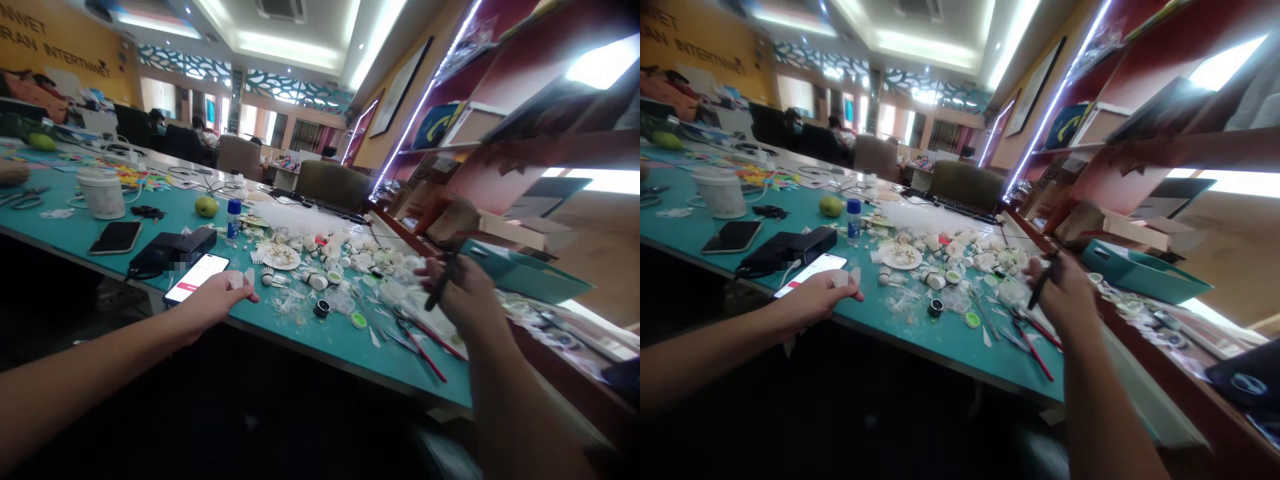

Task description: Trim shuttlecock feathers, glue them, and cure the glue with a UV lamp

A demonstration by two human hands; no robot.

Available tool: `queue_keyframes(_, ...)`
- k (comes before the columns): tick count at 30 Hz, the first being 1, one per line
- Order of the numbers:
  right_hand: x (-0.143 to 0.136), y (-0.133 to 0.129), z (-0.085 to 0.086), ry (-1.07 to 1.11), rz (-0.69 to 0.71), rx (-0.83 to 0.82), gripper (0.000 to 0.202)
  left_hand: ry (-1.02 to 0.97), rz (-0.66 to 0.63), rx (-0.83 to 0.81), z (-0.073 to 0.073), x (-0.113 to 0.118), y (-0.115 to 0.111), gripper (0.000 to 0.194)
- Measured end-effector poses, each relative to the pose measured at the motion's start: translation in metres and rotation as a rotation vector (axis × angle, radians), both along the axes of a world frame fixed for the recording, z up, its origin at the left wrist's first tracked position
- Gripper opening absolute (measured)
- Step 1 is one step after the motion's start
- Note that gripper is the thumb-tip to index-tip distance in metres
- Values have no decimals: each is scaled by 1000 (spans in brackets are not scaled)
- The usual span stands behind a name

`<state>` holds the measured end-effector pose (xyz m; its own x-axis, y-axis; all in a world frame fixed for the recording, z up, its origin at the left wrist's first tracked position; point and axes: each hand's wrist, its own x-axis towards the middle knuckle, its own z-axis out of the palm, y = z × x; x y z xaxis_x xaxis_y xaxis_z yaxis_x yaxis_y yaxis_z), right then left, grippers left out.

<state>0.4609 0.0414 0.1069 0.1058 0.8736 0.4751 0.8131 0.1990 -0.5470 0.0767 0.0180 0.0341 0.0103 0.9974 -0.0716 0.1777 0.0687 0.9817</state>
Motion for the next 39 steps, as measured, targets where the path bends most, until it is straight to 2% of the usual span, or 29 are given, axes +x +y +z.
queue_keyframes(2, -46, -19, -8, 41, 149, -94, 48, -23, -26, 7, 2, 5, -3, 31)
queue_keyframes(4, -91, -41, -21, 85, 464, -333, 50, -54, -39, -10, 2, 8, -7, 30)
queue_keyframes(5, -110, -51, -28, 87, 565, -465, 47, -73, -42, -25, 1, 9, -9, 29)
queue_keyframes(7, -138, -67, -42, 78, 711, -682, 44, -119, -46, -68, -3, 9, -13, 31)
queue_keyframes(8, -147, -72, -48, 56, 740, -717, 43, -144, -52, -94, -5, 9, -15, 33)
queue_keyframes(13, -155, -74, -65, -120, 670, -699, 30, -231, -75, -203, -10, 6, -19, 32)
queue_keyframes(17, -155, -71, -71, -94, 672, -771, 28, -195, -56, -198, -9, 5, -21, 23)
queue_keyframes(25, -156, -69, -78, -46, 737, -794, 29, -69, -102, -108, -13, 6, -20, 25)
queue_keyframes(33, -156, -68, -75, -81, 706, -817, 31, 174, -113, 80, -12, 6, -20, 24)
queue_keyframes(39, -156, -66, -79, -87, 719, -831, 30, 218, -155, 88, -14, 7, -24, 26)
